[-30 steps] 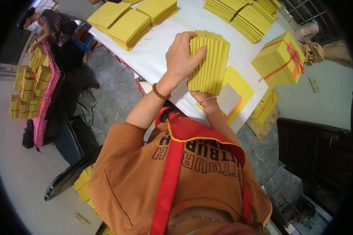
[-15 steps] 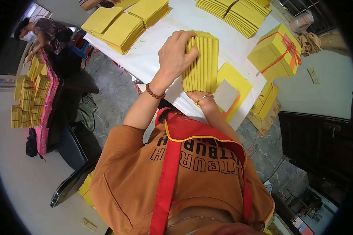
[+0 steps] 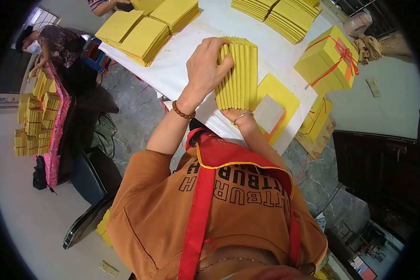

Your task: Folding and stacking yellow paper sheets into uniform packets.

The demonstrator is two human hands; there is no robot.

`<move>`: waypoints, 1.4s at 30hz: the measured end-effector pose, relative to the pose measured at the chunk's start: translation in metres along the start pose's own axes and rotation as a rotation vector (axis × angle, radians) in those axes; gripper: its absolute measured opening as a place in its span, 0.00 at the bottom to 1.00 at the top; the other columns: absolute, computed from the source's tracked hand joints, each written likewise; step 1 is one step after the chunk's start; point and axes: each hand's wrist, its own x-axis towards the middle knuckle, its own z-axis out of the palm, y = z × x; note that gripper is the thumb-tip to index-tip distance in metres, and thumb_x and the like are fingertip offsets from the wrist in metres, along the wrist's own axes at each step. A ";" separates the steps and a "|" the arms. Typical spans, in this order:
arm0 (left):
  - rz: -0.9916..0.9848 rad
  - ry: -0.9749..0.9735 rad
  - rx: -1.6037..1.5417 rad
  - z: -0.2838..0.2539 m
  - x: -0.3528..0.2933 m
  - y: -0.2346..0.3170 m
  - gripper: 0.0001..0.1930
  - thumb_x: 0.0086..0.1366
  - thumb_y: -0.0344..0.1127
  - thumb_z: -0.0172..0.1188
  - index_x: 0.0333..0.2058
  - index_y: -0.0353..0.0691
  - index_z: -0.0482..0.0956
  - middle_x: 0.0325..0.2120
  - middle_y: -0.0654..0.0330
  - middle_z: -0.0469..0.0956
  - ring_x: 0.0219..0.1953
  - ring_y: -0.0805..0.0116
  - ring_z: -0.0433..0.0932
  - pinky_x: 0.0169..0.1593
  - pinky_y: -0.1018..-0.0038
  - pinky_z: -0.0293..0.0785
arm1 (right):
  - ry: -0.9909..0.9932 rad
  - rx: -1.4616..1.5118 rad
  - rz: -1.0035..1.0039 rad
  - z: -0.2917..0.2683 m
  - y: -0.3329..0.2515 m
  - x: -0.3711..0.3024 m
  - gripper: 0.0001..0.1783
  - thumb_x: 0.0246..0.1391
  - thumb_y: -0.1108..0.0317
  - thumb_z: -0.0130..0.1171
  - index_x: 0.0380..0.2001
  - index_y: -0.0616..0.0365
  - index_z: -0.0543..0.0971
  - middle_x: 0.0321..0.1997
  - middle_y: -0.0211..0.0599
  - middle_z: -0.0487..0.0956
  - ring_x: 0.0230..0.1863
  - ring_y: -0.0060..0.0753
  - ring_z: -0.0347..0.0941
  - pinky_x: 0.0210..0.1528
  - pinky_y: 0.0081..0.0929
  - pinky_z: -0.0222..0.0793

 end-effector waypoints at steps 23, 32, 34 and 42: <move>-0.408 -0.435 -0.752 -0.013 0.004 -0.081 0.43 0.54 0.48 0.59 0.58 0.32 0.44 0.52 0.41 0.60 0.57 0.56 0.58 0.58 0.70 0.53 | 0.150 -0.749 -0.494 0.011 -0.046 0.035 0.25 0.52 0.61 0.53 0.50 0.63 0.65 0.47 0.39 0.72 0.47 0.34 0.70 0.48 0.30 0.68; -0.332 -0.663 -0.600 0.001 -0.008 -0.163 0.47 0.41 0.33 0.70 0.58 0.37 0.49 0.51 0.53 0.65 0.56 0.63 0.59 0.59 0.68 0.53 | -0.067 -1.768 -0.727 0.051 -0.075 0.064 0.44 0.32 0.61 0.70 0.51 0.65 0.59 0.45 0.42 0.72 0.47 0.34 0.70 0.47 0.31 0.66; -0.367 -0.669 -0.599 0.018 -0.016 -0.185 0.38 0.42 0.30 0.69 0.54 0.36 0.61 0.49 0.55 0.68 0.56 0.65 0.59 0.58 0.68 0.55 | -0.041 -2.027 -0.718 0.044 -0.088 0.070 0.49 0.29 0.58 0.73 0.53 0.65 0.57 0.47 0.45 0.71 0.47 0.36 0.69 0.47 0.32 0.67; 0.010 -0.669 -0.140 0.041 -0.031 -0.220 0.39 0.39 0.38 0.70 0.52 0.42 0.62 0.47 0.56 0.67 0.52 0.58 0.63 0.56 0.63 0.51 | -0.133 -2.682 -0.729 0.001 -0.101 0.072 0.52 0.24 0.56 0.72 0.56 0.54 0.56 0.50 0.40 0.69 0.53 0.47 0.65 0.61 0.44 0.45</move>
